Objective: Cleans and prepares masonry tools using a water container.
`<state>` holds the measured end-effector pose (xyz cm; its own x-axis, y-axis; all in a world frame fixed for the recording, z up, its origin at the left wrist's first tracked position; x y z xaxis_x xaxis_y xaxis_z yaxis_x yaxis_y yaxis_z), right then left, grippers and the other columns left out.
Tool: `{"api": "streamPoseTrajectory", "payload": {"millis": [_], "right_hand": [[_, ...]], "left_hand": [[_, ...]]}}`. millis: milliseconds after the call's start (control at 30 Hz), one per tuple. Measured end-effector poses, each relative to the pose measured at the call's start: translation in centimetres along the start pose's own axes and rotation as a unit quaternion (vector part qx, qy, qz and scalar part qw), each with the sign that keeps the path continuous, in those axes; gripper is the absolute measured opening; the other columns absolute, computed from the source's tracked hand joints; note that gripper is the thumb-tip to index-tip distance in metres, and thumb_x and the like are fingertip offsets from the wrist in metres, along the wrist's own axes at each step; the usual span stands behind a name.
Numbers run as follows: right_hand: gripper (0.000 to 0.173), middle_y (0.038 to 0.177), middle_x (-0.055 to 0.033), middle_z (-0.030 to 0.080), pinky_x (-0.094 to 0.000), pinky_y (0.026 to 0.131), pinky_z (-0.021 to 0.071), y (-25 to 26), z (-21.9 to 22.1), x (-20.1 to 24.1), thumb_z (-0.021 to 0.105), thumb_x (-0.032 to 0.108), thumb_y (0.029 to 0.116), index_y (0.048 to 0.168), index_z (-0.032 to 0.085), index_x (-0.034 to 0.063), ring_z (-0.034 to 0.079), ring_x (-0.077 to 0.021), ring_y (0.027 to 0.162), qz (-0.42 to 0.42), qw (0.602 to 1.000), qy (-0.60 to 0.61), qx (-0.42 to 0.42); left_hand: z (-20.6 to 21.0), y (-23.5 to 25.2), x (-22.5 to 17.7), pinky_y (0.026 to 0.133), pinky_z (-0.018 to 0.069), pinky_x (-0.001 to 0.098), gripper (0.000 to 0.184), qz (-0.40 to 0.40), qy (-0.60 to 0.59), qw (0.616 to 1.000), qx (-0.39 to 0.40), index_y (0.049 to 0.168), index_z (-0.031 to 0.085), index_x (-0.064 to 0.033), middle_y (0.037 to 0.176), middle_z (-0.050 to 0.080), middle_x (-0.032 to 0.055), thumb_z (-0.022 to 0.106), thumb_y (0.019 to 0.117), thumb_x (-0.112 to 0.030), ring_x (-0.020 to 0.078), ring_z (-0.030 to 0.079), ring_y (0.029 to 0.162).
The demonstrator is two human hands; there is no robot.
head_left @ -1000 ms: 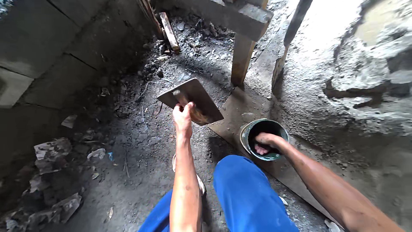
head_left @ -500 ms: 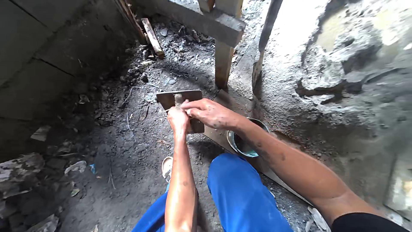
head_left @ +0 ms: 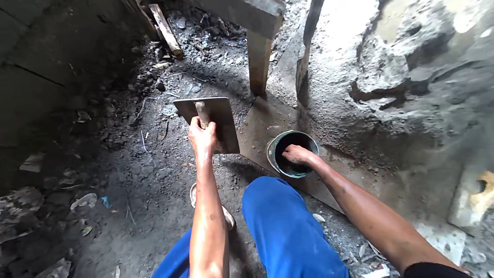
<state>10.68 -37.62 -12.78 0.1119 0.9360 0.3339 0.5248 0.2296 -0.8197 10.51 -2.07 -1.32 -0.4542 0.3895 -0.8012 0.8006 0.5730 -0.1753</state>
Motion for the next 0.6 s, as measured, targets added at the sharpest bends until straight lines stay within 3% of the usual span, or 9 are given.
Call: {"api": "streamPoseTrajectory", "payload": {"millis": [133,267,467,500,533,567,600], "right_hand": [[0.046,0.111,-0.0252,0.069,-0.0658,0.092,0.0482,0.8,0.8,-0.2,0.049,0.038,0.1048,0.104,0.071,-0.0015,0.066,-0.0408,0.11,0.034,0.999,-0.004,-0.001],[0.047,0.118,-0.0252,0.069,-0.0632,0.095,0.0502,2.5,1.4,-2.4,0.051,0.039,0.1026,0.113,0.069,-0.0024,0.067,-0.0393,0.112,0.088,0.996,0.01,-0.007],[0.044,0.134,-0.0251,0.063,-0.064,0.107,0.0428,1.7,1.2,-1.7,0.057,0.034,0.1005,0.119,0.07,-0.0038,0.057,-0.0401,0.131,0.163,0.986,-0.003,-0.041],[0.042,0.131,-0.0228,0.066,-0.06,0.105,0.0462,1.9,1.2,-1.7,0.056,0.032,0.1017,0.12,0.069,-0.0037,0.061,-0.0359,0.125,0.171,0.984,0.023,-0.032],[0.039,0.118,-0.0179,0.071,-0.0511,0.093,0.0543,2.0,1.3,-1.9,0.053,0.03,0.1035,0.118,0.069,-0.0026,0.068,-0.0279,0.108,0.176,0.981,0.08,-0.018],[0.036,0.095,-0.0116,0.071,-0.0395,0.073,0.059,2.0,1.3,-1.9,0.046,0.029,0.1059,0.111,0.067,-0.0001,0.07,-0.0195,0.08,0.166,0.97,0.181,0.004],[0.037,0.081,-0.0092,0.068,-0.0356,0.062,0.0586,1.1,0.9,-1.3,0.042,0.032,0.1085,0.105,0.063,0.0016,0.067,-0.0186,0.065,0.141,0.943,0.298,0.043]], "left_hand": [[1.7,-1.0,0.3,0.082,0.0562,0.0533,0.036,0.003,-0.026,1.0,0.004,0.113,0.066,-0.0072,0.099,0.071,0.012,0.072,0.0809,-0.022,0.0249,0.069,0.093],[3.7,-2.1,0.0,0.084,0.0567,0.0535,0.039,0.013,-0.034,0.999,0.005,0.116,0.065,-0.0067,0.101,0.071,0.0121,0.072,0.0808,-0.024,0.0249,0.07,0.096],[6.2,-3.4,0.8,0.089,0.0547,0.054,0.041,0.052,-0.007,0.999,0.009,0.115,0.066,-0.0046,0.104,0.07,0.0143,0.074,0.0799,-0.025,0.0278,0.068,0.101],[6.3,-3.5,0.8,0.09,0.0539,0.0535,0.042,0.056,0.0,0.998,0.014,0.116,0.066,-0.0037,0.107,0.068,0.0156,0.074,0.08,-0.026,0.029,0.066,0.103],[6.3,-3.5,0.7,0.092,0.0534,0.0528,0.044,0.055,0.013,0.998,0.024,0.116,0.067,-0.0033,0.109,0.066,0.0163,0.075,0.0805,-0.028,0.0297,0.065,0.105],[6.2,-3.3,0.6,0.093,0.0529,0.053,0.045,0.049,0.033,0.998,0.035,0.114,0.069,-0.0038,0.112,0.065,0.0166,0.076,0.0807,-0.032,0.0303,0.064,0.107],[6.1,-3.2,0.5,0.095,0.0523,0.0533,0.046,0.036,0.055,0.996,0.052,0.113,0.07,-0.0047,0.114,0.065,0.0165,0.077,0.0813,-0.037,0.0307,0.063,0.109]]}}
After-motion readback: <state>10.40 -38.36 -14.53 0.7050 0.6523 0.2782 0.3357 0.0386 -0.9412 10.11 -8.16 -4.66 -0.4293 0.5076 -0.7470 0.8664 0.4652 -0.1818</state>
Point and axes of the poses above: each hand's wrist, its own y-axis towards the middle knuckle, its own z-axis out of the palm, x = y × z, the point moved 4 cm from there along y, towards the middle knuckle
